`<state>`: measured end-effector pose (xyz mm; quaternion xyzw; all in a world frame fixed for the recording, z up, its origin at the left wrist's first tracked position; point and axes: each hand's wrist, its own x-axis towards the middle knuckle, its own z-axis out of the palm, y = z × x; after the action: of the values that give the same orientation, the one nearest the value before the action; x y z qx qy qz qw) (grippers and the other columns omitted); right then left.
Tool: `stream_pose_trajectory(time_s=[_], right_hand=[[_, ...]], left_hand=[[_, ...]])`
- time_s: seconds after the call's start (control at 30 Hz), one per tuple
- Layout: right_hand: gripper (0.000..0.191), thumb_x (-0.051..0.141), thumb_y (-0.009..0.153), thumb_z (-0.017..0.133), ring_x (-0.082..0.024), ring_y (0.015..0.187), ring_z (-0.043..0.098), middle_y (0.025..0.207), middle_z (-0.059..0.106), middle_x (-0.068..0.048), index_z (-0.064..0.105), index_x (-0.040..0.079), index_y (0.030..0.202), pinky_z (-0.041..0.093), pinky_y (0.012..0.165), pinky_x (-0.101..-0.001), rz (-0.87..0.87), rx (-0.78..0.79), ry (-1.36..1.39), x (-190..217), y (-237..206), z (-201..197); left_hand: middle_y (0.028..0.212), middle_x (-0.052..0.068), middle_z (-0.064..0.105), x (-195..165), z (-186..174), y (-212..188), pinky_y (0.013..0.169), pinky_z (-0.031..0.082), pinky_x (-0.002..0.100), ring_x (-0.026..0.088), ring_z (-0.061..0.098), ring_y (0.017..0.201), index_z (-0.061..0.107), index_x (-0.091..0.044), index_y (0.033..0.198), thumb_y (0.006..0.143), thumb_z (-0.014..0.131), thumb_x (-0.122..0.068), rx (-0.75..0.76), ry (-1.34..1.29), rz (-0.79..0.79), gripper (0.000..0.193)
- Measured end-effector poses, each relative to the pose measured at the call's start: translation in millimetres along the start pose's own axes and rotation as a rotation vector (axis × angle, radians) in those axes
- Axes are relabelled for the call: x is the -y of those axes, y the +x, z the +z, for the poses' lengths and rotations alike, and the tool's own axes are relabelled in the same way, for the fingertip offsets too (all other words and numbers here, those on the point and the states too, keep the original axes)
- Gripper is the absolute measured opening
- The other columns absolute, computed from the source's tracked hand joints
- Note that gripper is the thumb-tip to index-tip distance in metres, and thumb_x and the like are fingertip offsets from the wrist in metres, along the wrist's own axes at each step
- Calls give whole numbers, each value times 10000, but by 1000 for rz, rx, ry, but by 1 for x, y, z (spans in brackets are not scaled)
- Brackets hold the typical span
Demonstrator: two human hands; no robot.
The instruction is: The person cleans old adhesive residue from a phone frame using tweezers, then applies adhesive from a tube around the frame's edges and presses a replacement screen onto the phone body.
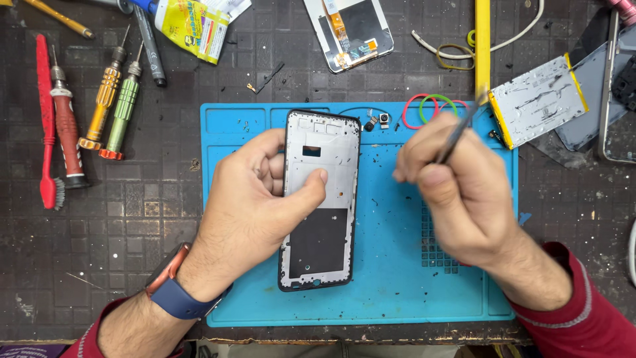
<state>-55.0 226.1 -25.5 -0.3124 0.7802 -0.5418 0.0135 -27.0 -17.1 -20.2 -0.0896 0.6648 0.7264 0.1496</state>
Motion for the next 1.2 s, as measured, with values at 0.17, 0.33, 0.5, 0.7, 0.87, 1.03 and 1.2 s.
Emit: stream_pose_trajectory(time_s=[0.17,0.33,0.5,0.7,0.87,1.03,1.2], right_hand=[[271,-86,867,656,-138,741,582,869,585,-41,648,39,1107,476,637,-277,-95,76,-273,4,6,-12],[344,-6,756,854,-186,679,567,759,540,-33,709,71,1058,456,577,-348,-211,207,-323,9,10,-5],[328,38,776,870,-196,676,569,755,550,-27,706,65,1058,452,593,-361,-303,214,-355,14,11,-2],[247,65,824,821,-170,663,543,757,537,-45,686,63,1031,441,580,-317,-109,86,-351,15,8,-2],[241,80,812,810,-167,651,518,749,545,-38,697,64,1025,416,568,-315,-93,23,-374,20,7,0],[324,95,783,860,-186,674,533,762,538,-30,730,92,1080,434,593,-339,-220,89,-410,26,8,9],[307,119,793,888,-202,643,529,712,501,-12,750,94,1066,413,581,-376,-317,222,-423,25,12,11]], left_hand=[[1098,133,772,5,-6,2,821,628,271,123,745,951,590,92,1243,915,676,-10,50,-139,16,353],[1106,150,770,7,-11,3,859,621,286,141,743,974,597,98,1236,933,665,-8,81,-174,13,328],[1115,157,762,9,-12,3,869,619,294,148,738,989,579,95,1240,940,667,-13,75,-161,28,330],[1198,171,736,11,-12,3,947,607,314,169,715,1090,533,93,1291,971,653,-34,69,-229,82,365],[1284,162,678,12,-11,3,1037,574,320,168,673,1184,492,81,1361,991,658,-25,59,-256,179,419],[1309,132,648,12,-9,1,1021,586,334,170,664,1193,474,61,1388,971,676,-42,-20,-251,190,475],[1177,135,685,11,-6,1,737,663,351,192,718,1003,533,37,1303,933,692,-68,-92,-189,35,417]])
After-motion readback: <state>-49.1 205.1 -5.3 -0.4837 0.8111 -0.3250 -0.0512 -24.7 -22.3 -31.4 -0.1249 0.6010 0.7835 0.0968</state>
